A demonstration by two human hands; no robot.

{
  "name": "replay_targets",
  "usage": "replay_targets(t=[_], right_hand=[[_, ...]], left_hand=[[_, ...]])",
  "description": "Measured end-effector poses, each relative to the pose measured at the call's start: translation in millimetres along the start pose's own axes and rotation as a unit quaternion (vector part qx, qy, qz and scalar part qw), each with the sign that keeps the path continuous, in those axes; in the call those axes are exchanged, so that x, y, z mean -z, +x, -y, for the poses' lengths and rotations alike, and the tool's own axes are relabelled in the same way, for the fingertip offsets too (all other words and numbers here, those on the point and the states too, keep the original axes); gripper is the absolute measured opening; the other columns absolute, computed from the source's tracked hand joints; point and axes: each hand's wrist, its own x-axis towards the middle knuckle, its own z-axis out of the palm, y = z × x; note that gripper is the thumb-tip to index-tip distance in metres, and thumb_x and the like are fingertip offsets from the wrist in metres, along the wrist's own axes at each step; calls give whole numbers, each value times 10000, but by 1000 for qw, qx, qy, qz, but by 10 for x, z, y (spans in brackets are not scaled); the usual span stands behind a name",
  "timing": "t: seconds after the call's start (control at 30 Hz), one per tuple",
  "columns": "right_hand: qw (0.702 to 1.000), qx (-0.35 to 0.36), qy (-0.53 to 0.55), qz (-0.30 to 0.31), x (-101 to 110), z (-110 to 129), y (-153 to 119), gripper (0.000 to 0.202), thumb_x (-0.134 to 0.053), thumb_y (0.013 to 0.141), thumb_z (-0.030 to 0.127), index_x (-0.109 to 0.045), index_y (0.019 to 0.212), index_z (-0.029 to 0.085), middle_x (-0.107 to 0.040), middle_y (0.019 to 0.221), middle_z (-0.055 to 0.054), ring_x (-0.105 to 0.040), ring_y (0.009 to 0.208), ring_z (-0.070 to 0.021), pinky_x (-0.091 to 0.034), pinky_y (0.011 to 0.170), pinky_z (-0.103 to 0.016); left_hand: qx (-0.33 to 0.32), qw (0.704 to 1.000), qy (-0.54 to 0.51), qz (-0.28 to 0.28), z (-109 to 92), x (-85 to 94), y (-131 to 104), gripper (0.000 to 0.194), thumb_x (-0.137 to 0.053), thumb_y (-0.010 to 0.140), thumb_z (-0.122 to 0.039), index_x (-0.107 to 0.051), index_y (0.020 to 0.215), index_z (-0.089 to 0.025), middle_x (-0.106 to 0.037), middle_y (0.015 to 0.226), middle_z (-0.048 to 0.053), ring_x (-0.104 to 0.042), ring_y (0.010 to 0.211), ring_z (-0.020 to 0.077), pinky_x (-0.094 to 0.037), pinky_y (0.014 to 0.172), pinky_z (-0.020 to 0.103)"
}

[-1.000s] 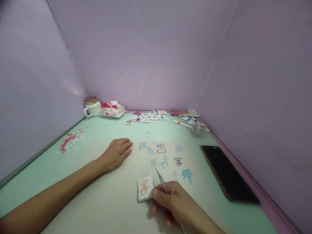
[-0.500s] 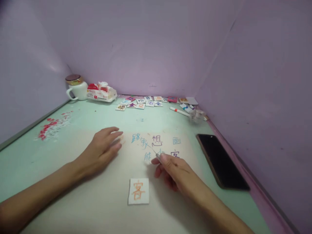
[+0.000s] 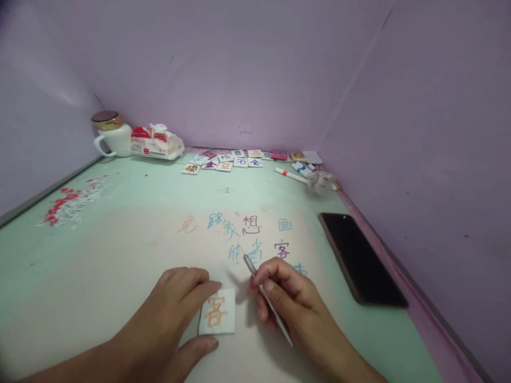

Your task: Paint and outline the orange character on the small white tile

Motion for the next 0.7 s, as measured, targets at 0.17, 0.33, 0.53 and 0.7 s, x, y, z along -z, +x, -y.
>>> replay_targets(t=[0.17,0.33,0.53,0.7], right_hand=[[1000,-8,4,2,-22,-19,17,204,-693,775,400,-650,751,201,-621,689,4,-485,524,-75,-366,493,-187],[998,-49,28,-13,-73,62,-14,219,-729,727,416,-681,738,203,-643,685,-10,-507,550,-91,-367,494,-191],[996,-60,32,-64,-44,86,-30,250,-786,645,418,-734,786,218,-686,711,-35,-556,586,-129,-433,557,-243],[998,-18,59,-15,4,67,-4,240,-761,684,373,-757,866,216,-719,756,-70,-593,645,-158,-463,610,-273]], left_hand=[[-20,1000,5,-4,46,-41,-20,475,-615,598,-199,-524,1064,-216,-575,973,86,-512,838,269,-447,745,442],[-24,1000,11,-1,72,-60,-6,520,-619,589,-189,-514,1098,-215,-577,982,87,-515,844,270,-446,758,450],[-4,1000,-9,-1,17,-16,-6,417,-586,634,-200,-542,1048,-217,-571,968,87,-512,841,262,-453,750,443],[-17,1000,-15,-17,-22,29,-21,399,-586,673,-180,-538,1069,-191,-549,955,93,-506,836,254,-455,734,440]])
